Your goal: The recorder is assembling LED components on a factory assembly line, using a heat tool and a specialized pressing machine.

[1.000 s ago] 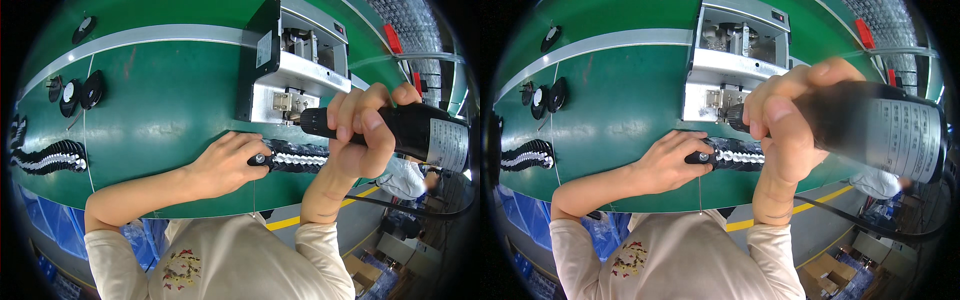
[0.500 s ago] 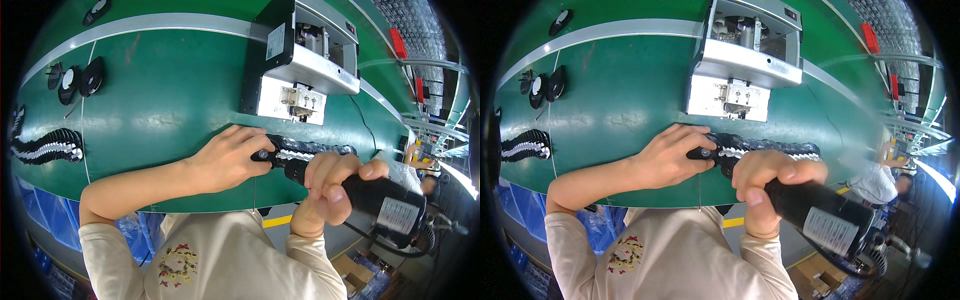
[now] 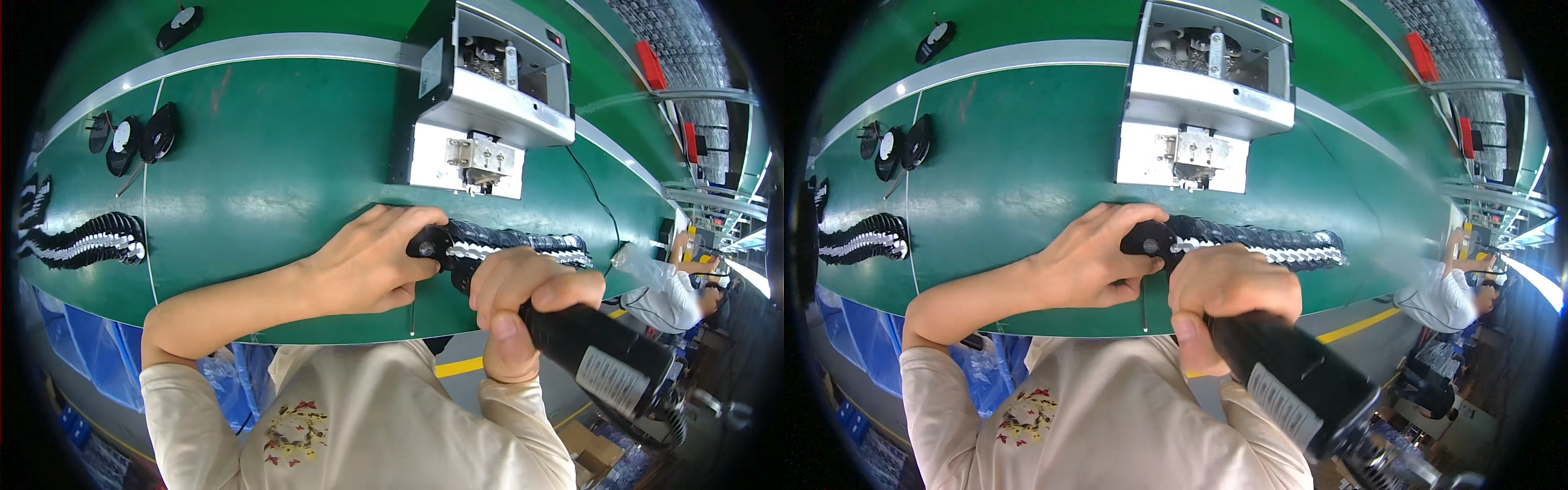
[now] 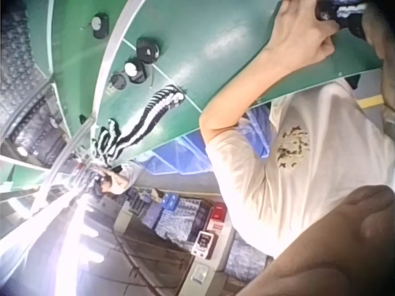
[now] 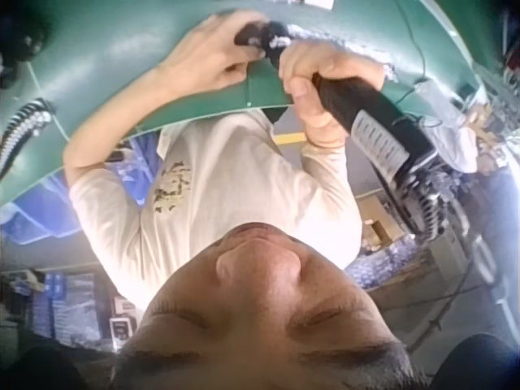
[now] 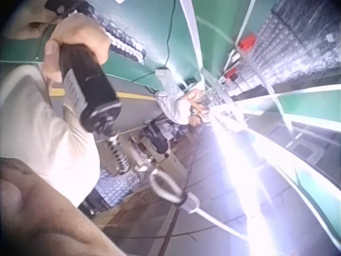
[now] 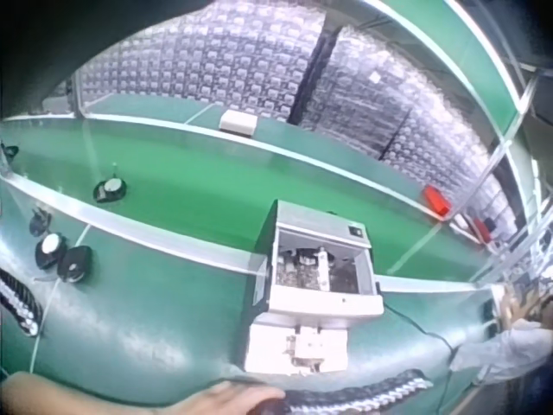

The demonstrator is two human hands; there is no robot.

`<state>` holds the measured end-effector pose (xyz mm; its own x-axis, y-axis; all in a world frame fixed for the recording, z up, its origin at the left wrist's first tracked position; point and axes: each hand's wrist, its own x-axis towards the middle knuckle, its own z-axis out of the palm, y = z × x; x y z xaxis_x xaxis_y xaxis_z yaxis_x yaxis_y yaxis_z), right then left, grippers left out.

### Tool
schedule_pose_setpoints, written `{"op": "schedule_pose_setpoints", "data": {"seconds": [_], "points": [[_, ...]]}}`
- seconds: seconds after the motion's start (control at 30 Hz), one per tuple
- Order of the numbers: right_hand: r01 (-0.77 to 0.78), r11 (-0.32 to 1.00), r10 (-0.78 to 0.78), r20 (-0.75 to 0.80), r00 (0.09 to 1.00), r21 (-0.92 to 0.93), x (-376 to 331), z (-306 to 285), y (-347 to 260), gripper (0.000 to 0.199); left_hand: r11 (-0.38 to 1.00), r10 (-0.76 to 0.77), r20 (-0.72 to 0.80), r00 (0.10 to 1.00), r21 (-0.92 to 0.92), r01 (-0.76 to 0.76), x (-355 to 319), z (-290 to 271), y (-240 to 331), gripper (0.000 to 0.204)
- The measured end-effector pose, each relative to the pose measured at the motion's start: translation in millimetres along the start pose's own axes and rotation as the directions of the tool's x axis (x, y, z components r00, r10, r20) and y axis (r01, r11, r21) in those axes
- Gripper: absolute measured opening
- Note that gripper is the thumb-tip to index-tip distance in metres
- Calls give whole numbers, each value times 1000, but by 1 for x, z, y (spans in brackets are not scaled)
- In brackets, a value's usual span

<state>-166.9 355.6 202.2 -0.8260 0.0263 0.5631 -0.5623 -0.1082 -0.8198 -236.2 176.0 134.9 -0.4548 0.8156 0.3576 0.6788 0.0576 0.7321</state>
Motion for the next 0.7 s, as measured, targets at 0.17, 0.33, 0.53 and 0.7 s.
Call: {"op": "schedule_pose_setpoints", "data": {"seconds": [0.17, 0.33, 0.53, 0.7], "points": [[0, 982, 20, -105, 994, 188, 11, -11, -21, 53, 1000, -2, -20, 1000, 9, 2, 1, -1, -2, 33], [211, 958, -175, -186, 967, 195, 26, -39, -37, 63, 997, -79, 154, 985, 20, 77, -3, -51, 14, 32], [177, 976, -160, -138, 977, 124, 20, -49, -30, 61, 809, -235, -106, 966, 530, 255, 8, -122, -29, 36], [182, 981, -176, -95, 980, 63, 12, -58, -28, 63, 561, -130, -492, 861, 680, 473, 19, -209, -110, 42]]}}
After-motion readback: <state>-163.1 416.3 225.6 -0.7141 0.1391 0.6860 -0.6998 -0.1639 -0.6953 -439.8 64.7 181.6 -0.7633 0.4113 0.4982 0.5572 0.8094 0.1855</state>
